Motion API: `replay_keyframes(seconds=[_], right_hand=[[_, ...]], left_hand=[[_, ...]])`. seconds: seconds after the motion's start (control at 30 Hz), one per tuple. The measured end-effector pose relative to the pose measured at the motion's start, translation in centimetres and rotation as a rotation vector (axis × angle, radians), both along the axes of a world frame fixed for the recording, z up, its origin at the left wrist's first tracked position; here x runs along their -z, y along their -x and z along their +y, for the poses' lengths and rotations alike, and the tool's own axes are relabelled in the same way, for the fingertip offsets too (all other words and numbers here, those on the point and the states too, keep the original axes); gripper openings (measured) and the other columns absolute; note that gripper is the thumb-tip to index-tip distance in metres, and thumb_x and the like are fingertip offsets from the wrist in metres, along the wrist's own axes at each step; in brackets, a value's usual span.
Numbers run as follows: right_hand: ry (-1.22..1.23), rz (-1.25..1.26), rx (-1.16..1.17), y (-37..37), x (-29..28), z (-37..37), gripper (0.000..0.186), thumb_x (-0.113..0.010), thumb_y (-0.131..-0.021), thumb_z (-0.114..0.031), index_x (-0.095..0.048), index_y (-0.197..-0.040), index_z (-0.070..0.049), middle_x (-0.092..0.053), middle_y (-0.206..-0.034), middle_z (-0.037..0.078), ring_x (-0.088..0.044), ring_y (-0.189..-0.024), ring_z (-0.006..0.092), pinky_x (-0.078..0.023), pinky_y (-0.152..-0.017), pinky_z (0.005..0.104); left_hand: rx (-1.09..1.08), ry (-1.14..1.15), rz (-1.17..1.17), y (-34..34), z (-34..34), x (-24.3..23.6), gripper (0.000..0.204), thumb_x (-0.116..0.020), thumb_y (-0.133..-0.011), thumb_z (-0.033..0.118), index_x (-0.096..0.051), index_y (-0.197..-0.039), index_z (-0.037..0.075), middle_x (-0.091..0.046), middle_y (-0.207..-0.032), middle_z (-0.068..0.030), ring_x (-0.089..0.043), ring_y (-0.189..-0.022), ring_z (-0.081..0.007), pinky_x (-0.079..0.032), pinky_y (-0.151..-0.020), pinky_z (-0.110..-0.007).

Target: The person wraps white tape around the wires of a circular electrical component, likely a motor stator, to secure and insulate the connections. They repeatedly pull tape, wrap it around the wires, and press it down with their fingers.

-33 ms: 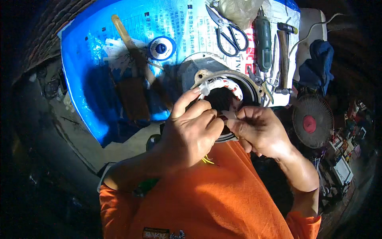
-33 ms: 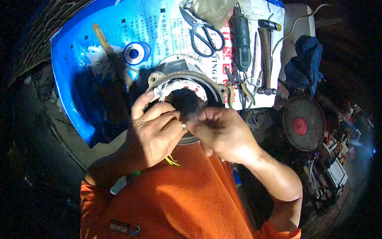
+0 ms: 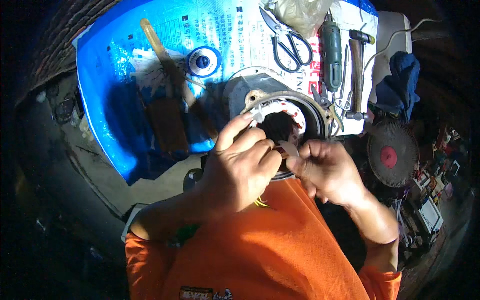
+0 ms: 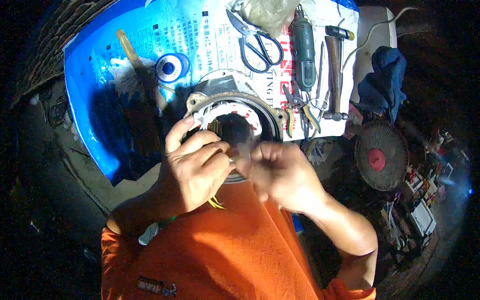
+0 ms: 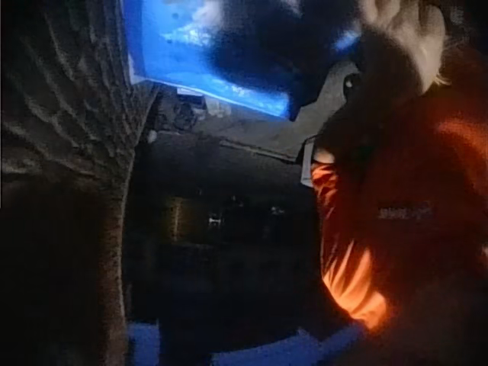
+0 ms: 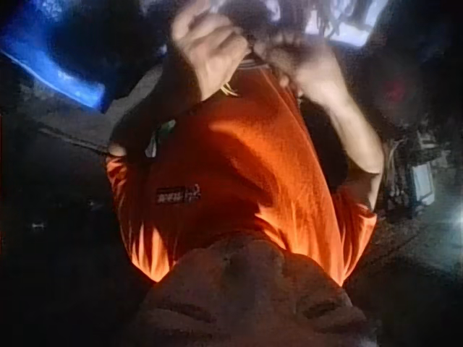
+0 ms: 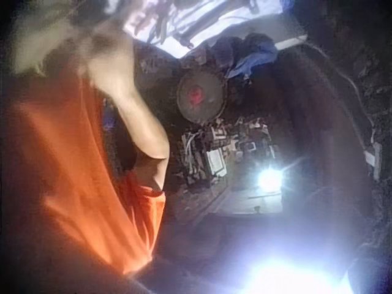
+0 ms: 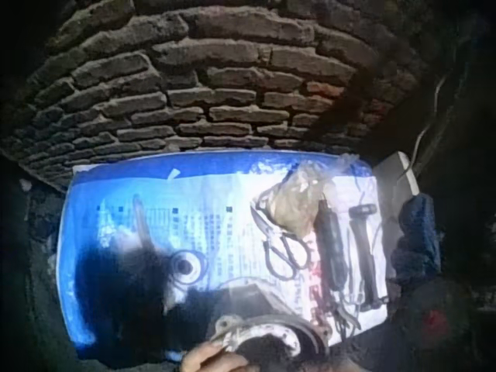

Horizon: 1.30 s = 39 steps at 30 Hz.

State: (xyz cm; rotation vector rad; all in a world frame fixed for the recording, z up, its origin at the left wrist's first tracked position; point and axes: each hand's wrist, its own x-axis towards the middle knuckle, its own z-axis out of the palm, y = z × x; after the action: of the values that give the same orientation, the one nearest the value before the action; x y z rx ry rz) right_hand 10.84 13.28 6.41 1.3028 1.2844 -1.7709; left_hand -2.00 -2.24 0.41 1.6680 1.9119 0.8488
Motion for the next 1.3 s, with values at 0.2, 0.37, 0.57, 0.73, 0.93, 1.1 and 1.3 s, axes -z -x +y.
replay_keyframes(seconds=[0.2, 0.37, 0.57, 0.73, 0.93, 1.1, 1.3], right_hand=[[-0.119, 0.248, 0.135, -3.3, 0.2, -3.7, 0.011, -0.073, -0.092, -0.006, -0.064, -0.089, 0.0, -0.06, -0.063, -0.001, -0.054, -0.056, 0.003, -0.042, -0.047, 0.0238], [-0.327, 0.477, 0.006, -4.3, 0.7, -3.9, 0.013, -0.071, -0.091, -0.002, -0.067, -0.102, 0.003, -0.06, -0.061, 0.003, -0.054, -0.052, 0.0052, -0.042, -0.048, 0.0244], [-0.284, 0.442, 0.004, -4.9, 0.6, -3.1, 0.012, -0.069, -0.093, -0.004, -0.068, -0.103, 0.003, -0.063, -0.066, 0.006, -0.058, -0.056, 0.0067, -0.045, -0.05, 0.0249], [0.149, 0.071, 0.113, -1.7, 0.2, 0.3, 0.038, -0.053, -0.106, -0.033, -0.064, -0.104, 0.004, -0.064, -0.064, 0.005, -0.053, -0.047, 0.0073, -0.042, -0.043, 0.0244], [0.176, -0.127, -0.003, 0.5, 0.7, 0.8, 0.042, -0.056, -0.103, -0.039, -0.067, -0.1, 0.002, -0.062, -0.058, 0.005, -0.053, -0.043, 0.0091, -0.042, -0.04, 0.0257], [0.082, -0.059, 0.157, -0.6, 0.4, -0.8, 0.025, -0.062, -0.101, -0.023, -0.066, -0.1, 0.002, -0.061, -0.067, 0.002, -0.056, -0.051, 0.0074, -0.041, -0.045, 0.0229], [0.162, -0.107, 0.084, -0.7, -0.2, -0.9, 0.026, -0.06, -0.101, -0.025, -0.062, -0.098, 0.0, -0.063, -0.062, 0.004, -0.053, -0.046, 0.0069, -0.04, -0.042, 0.023]], left_hand=[[0.023, 0.068, 0.031, -0.2, 0.2, -1.0, 0.014, -0.061, -0.076, 0.016, -0.066, -0.082, 0.004, -0.065, -0.085, -0.0083, -0.062, -0.093, -0.0238, -0.039, -0.108, -0.051], [0.012, 0.092, 0.138, -0.9, 0.5, -1.5, 0.018, -0.062, -0.081, 0.019, -0.069, -0.09, 0.005, -0.067, -0.091, -0.0081, -0.061, -0.094, -0.0233, -0.037, -0.11, -0.052], [-0.007, 0.057, 0.141, -0.6, 0.1, -1.3, 0.017, -0.069, -0.079, 0.017, -0.069, -0.093, 0.009, -0.06, -0.093, -0.0019, -0.059, -0.093, -0.0198, -0.036, -0.096, -0.047], [-0.113, 0.02, 0.185, -1.2, -0.6, -1.4, 0.02, -0.074, -0.076, 0.021, -0.066, -0.093, 0.014, -0.061, -0.093, 0.0021, -0.056, -0.091, -0.0143, -0.027, -0.08, -0.04], [0.028, -0.136, 0.086, -1.5, -0.9, -1.4, 0.018, -0.068, -0.08, 0.02, -0.075, -0.092, 0.008, -0.067, -0.1, -0.0011, -0.057, -0.092, -0.017, -0.034, -0.079, -0.038], [-0.021, -0.053, 0.077, -1.0, -1.2, -1.4, 0.025, -0.064, -0.081, 0.018, -0.072, -0.099, 0.002, -0.068, -0.103, -0.0101, -0.056, -0.091, -0.0209, -0.038, -0.077, -0.039], [0.067, 0.163, 0.105, -0.4, 0.1, -2.1, 0.02, -0.063, -0.077, 0.014, -0.067, -0.091, 0.0, -0.069, -0.099, -0.0164, -0.059, -0.084, -0.0217, -0.041, -0.074, -0.036]])
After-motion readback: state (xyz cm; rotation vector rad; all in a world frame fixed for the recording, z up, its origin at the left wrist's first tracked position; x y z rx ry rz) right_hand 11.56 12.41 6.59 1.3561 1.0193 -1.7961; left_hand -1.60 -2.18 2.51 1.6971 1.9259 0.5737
